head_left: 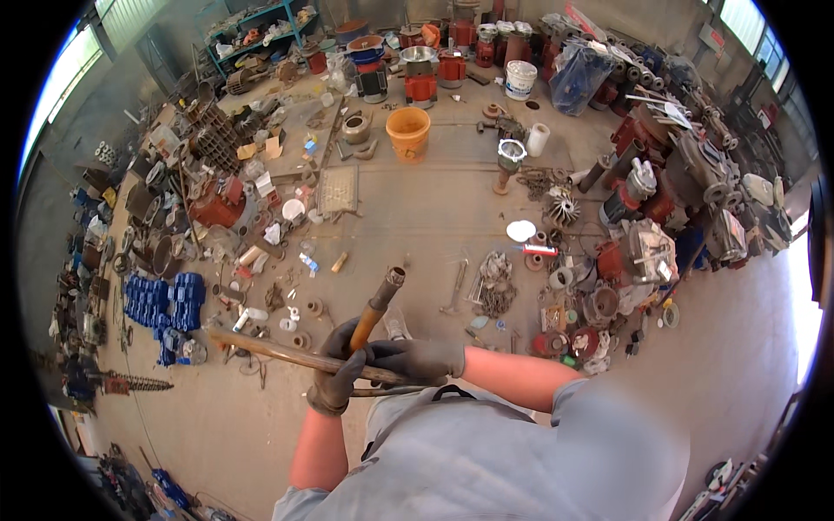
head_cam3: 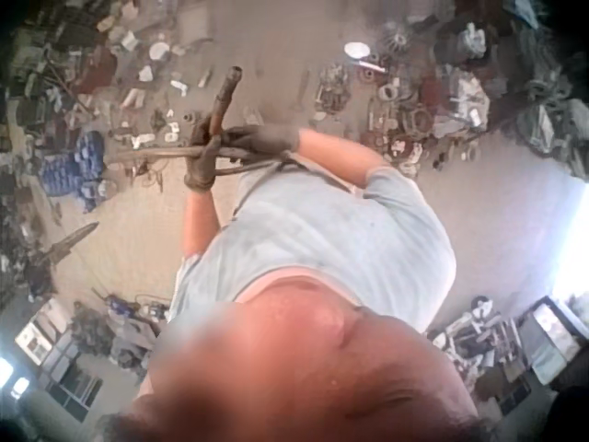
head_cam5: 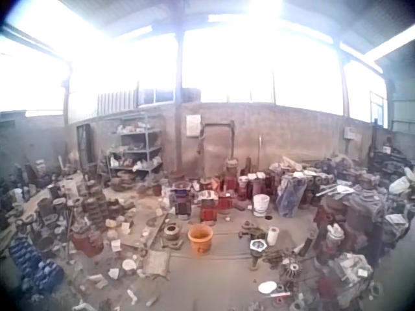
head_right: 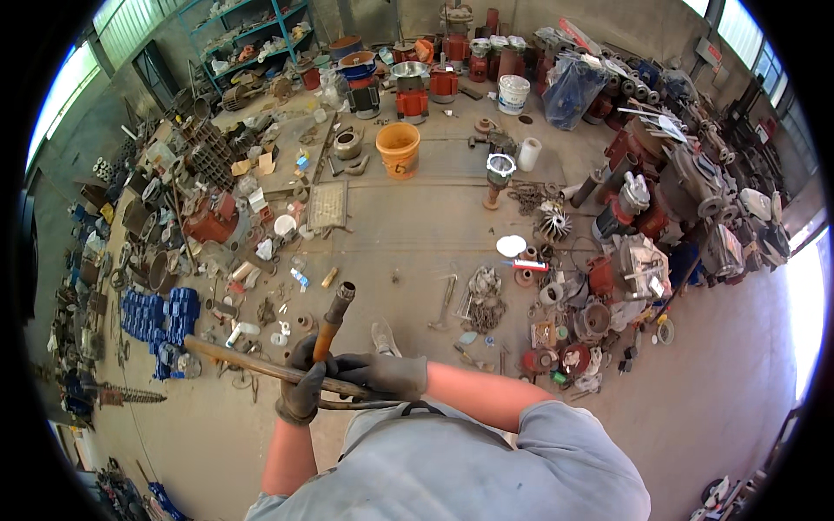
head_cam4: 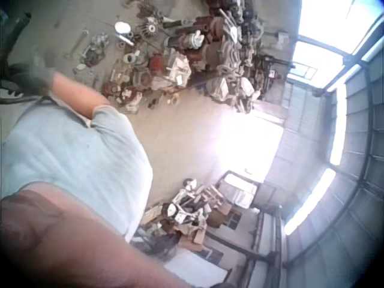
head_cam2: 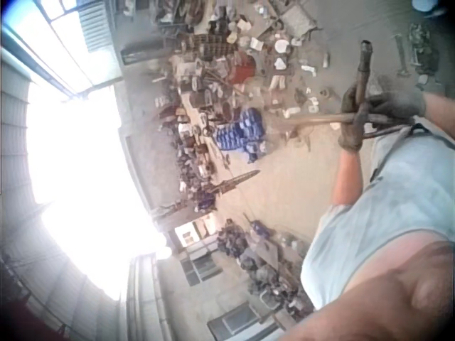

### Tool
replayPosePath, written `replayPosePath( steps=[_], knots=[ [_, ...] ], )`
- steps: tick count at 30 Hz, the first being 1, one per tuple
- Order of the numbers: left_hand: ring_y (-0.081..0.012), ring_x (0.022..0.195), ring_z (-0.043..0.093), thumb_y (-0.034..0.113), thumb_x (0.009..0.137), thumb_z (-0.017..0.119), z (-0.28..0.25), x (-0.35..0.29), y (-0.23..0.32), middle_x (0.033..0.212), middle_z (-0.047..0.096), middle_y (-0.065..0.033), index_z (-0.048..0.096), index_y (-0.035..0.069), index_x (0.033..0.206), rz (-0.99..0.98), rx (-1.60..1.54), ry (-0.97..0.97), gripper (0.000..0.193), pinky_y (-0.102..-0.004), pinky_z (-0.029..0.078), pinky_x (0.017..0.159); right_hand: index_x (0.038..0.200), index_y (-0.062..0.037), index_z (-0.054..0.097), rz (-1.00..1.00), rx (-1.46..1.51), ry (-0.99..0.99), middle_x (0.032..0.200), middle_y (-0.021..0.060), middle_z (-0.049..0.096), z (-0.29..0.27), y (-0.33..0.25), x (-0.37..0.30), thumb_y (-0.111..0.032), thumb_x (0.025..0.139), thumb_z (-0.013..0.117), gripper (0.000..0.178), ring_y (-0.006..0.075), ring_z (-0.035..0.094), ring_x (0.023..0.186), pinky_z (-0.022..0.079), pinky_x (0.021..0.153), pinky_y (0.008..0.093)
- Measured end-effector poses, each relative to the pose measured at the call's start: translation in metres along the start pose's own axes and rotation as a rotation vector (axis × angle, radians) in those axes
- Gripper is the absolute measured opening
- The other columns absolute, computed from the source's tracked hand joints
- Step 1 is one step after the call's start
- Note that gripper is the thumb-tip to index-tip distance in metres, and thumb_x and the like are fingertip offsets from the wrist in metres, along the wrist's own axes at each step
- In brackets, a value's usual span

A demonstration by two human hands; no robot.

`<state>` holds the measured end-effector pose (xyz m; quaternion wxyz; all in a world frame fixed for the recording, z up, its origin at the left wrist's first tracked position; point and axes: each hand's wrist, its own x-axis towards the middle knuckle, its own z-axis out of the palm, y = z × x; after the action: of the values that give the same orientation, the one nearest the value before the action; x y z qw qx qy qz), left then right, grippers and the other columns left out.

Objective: The person walks through a cluttered workshop and retrieves a hose. They dip the hose nozzle into a bucket of liquid and then spray the liquid onto a large, round metal part resting on the floor, moving the nozzle around the surface to clean it.

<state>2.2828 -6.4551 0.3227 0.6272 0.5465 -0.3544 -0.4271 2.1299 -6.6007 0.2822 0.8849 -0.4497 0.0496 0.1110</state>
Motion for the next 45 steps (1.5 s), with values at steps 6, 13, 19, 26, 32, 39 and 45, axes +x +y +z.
replayPosePath(
  steps=[6, 13, 19, 26, 32, 39, 45],
  knots=[
    [-0.0167, 0.091, 0.065, 0.021, 0.094, 0.067, -0.042, 0.257, 0.025, 0.101, 0.066, -0.0078, 0.048, -0.007, 0.152, -0.020, -0.433, -0.345, 0.067, -0.0409, 0.059, 0.094, 0.150, -0.0086, 0.053, -0.012, 0.040, 0.223, 0.139, 0.0019, 0.057, -0.121, -0.158, 0.077, -0.026, 0.109, 0.064, 0.045, 0.0111, 0.052, 0.129, 0.045, 0.107, 0.0293],
    [-0.0161, 0.087, 0.062, 0.033, 0.093, 0.070, 0.005, 0.544, 0.059, 0.097, 0.065, -0.0059, 0.044, -0.005, 0.156, -0.133, -0.427, -0.662, 0.078, -0.0359, 0.056, 0.085, 0.135, -0.0077, 0.059, -0.201, -0.412, 0.583, 0.119, 0.0059, 0.064, -0.294, -0.308, 0.091, -0.027, 0.108, 0.068, 0.034, 0.0158, 0.061, 0.110, 0.052, 0.095, 0.0350],
    [-0.0384, 0.152, 0.045, 0.029, 0.097, 0.068, 0.052, 0.750, 0.007, 0.172, 0.030, -0.0257, 0.019, 0.000, 0.171, -0.272, -0.375, -0.691, 0.093, -0.0534, 0.042, 0.121, 0.130, -0.0002, 0.070, -0.225, -0.478, 1.018, 0.115, 0.0101, 0.076, -0.516, -0.380, 0.081, -0.034, 0.112, 0.060, 0.039, 0.0203, 0.070, 0.109, 0.056, 0.098, 0.0382],
    [-0.0298, 0.103, 0.069, 0.024, 0.100, 0.064, 0.054, 0.995, 0.028, 0.110, 0.069, -0.0103, 0.039, 0.000, 0.161, -0.683, -0.720, -0.470, 0.070, -0.0533, 0.050, 0.107, 0.109, -0.0026, 0.072, -0.487, -0.254, 1.883, 0.095, 0.0059, 0.071, -0.817, -0.528, -0.014, -0.038, 0.113, 0.058, 0.038, 0.0154, 0.063, 0.085, 0.053, 0.083, 0.0317],
    [-0.0092, 0.054, 0.041, 0.022, 0.103, 0.063, 0.038, 1.213, 0.005, 0.064, 0.041, 0.0096, 0.066, 0.016, 0.105, -0.484, -0.962, -0.001, 0.007, -0.0279, 0.044, 0.058, 0.119, -0.0016, 0.070, -1.064, -0.435, 2.034, 0.094, 0.0048, 0.074, -0.990, -0.722, -0.139, -0.037, 0.111, 0.064, 0.037, 0.0149, 0.067, 0.074, 0.050, 0.064, 0.0297],
    [-0.0046, 0.047, 0.029, 0.033, 0.109, 0.057, -0.027, 1.429, -0.057, 0.061, 0.032, 0.0103, 0.067, 0.014, 0.123, -0.192, -0.896, 0.625, 0.026, -0.0228, 0.030, 0.044, 0.137, -0.0045, 0.065, -0.856, -0.154, 1.779, 0.078, -0.0010, 0.060, -1.129, -0.882, -0.115, -0.038, 0.111, 0.063, 0.042, 0.0080, 0.054, 0.058, 0.044, 0.053, 0.0249],
    [-0.0047, 0.052, 0.032, 0.037, 0.111, 0.058, -0.034, 1.555, -0.029, 0.066, 0.035, 0.0079, 0.059, 0.009, 0.139, -0.120, -0.571, 0.864, 0.040, -0.0239, 0.030, 0.047, 0.135, -0.0041, 0.065, -0.314, -0.259, 1.678, 0.072, -0.0030, 0.053, -1.228, -0.954, 0.013, -0.040, 0.113, 0.058, 0.043, 0.0063, 0.049, 0.058, 0.042, 0.053, 0.0255]
  ],
)
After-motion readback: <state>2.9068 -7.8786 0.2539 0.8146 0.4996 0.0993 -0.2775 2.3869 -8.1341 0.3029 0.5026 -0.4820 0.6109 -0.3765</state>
